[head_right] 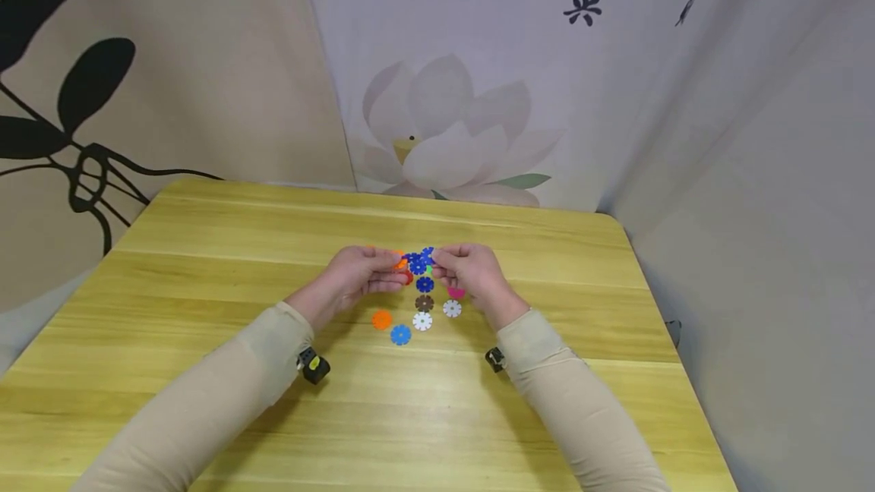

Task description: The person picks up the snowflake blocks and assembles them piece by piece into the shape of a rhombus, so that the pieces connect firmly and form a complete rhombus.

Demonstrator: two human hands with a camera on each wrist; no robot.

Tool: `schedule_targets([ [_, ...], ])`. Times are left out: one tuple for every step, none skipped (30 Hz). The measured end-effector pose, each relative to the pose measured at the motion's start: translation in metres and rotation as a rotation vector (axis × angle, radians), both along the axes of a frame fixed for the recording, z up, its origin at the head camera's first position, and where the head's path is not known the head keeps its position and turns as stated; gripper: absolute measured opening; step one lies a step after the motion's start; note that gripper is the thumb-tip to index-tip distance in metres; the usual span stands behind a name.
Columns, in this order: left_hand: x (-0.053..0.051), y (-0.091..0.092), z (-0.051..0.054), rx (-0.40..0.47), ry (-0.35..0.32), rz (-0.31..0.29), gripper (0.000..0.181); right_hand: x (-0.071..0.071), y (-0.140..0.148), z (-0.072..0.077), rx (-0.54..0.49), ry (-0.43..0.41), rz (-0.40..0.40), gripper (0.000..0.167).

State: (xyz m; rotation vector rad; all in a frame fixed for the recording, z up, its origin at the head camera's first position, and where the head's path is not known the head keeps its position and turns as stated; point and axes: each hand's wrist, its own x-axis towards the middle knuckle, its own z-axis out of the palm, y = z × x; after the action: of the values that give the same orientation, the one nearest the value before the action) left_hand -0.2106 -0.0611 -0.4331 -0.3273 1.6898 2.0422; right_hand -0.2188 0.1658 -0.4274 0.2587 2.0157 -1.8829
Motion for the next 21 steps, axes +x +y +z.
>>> schedule_targets([
  [0.0,-0.0002,-0.0002,0.001,0.0,-0.001,0.03,0.0005,-0.0003,0.0001,-0.003,-0.001,-0.001,0.029],
  [0.0001,-0.0004,-0.0003,0.0,-0.001,-0.002,0.03,0.0009,-0.0006,0.0002,-0.003,-0.003,0.0,0.029],
  [0.0001,-0.0006,-0.0005,0.001,0.0,-0.003,0.03,0.0014,-0.001,0.0003,-0.003,-0.004,0.0,0.029],
  [0.0001,-0.0008,-0.0006,0.001,0.001,-0.005,0.03,0.0018,-0.0014,0.0003,-0.002,-0.002,0.003,0.029],
  [0.0003,-0.0009,-0.0004,0.002,0.002,-0.006,0.031,0.0022,-0.0018,0.0003,-0.001,-0.001,0.005,0.03],
  [0.0002,-0.001,-0.0003,0.003,0.004,-0.009,0.031,0.0025,-0.0022,0.0001,-0.001,0.003,0.009,0.03],
  [0.0004,-0.0009,0.0,0.006,0.005,-0.01,0.032,0.0027,-0.0025,-0.0002,0.0,0.008,0.013,0.031],
  [0.0005,-0.0008,0.0003,0.006,0.008,-0.013,0.032,0.0026,-0.0027,-0.0007,0.001,0.014,0.017,0.032],
  [0.0006,-0.0008,0.0006,0.007,0.011,-0.014,0.032,0.0026,-0.003,-0.0013,0.002,0.021,0.019,0.033],
  [0.0007,-0.0007,0.0011,0.008,0.012,-0.015,0.033,0.0025,-0.0032,-0.002,0.002,0.028,0.021,0.034],
  [0.0008,-0.0007,0.0014,0.009,0.014,-0.015,0.033,0.0024,-0.0033,-0.0027,0.0,0.032,0.023,0.035],
  [0.0008,-0.0006,0.0016,0.007,0.013,-0.014,0.033,0.0022,-0.0034,-0.0036,0.0,0.036,0.024,0.035],
  [0.0007,-0.0007,0.0019,0.006,0.012,-0.013,0.033,0.002,-0.0034,-0.0045,0.0,0.037,0.025,0.035],
  [0.0006,-0.0007,0.0018,0.004,0.011,-0.013,0.033,0.0019,-0.0034,-0.0053,-0.002,0.037,0.025,0.035],
  [0.0007,-0.0006,0.0018,0.003,0.009,-0.01,0.033,0.002,-0.0036,-0.0057,-0.005,0.035,0.026,0.035],
  [0.0007,-0.0006,0.0018,0.006,0.008,-0.009,0.032,0.0022,-0.0036,-0.006,-0.006,0.033,0.028,0.034],
  [0.0008,-0.0006,0.0017,0.007,0.007,-0.007,0.032,0.0024,-0.0036,-0.0065,-0.01,0.031,0.029,0.034],
  [0.0009,-0.0004,0.0017,0.011,0.006,-0.005,0.031,0.0026,-0.0033,-0.0069,-0.013,0.03,0.031,0.033],
  [0.0011,-0.0006,0.0019,0.013,0.009,-0.008,0.031,0.0027,-0.0031,-0.0073,-0.02,0.028,0.035,0.032],
  [0.001,-0.0006,0.0019,0.015,0.014,-0.011,0.031,0.003,-0.0028,-0.0074,-0.027,0.029,0.039,0.031],
  [0.0009,-0.0007,0.0023,0.017,0.018,-0.013,0.031,0.0031,-0.0025,-0.0075,-0.036,0.032,0.044,0.03],
])
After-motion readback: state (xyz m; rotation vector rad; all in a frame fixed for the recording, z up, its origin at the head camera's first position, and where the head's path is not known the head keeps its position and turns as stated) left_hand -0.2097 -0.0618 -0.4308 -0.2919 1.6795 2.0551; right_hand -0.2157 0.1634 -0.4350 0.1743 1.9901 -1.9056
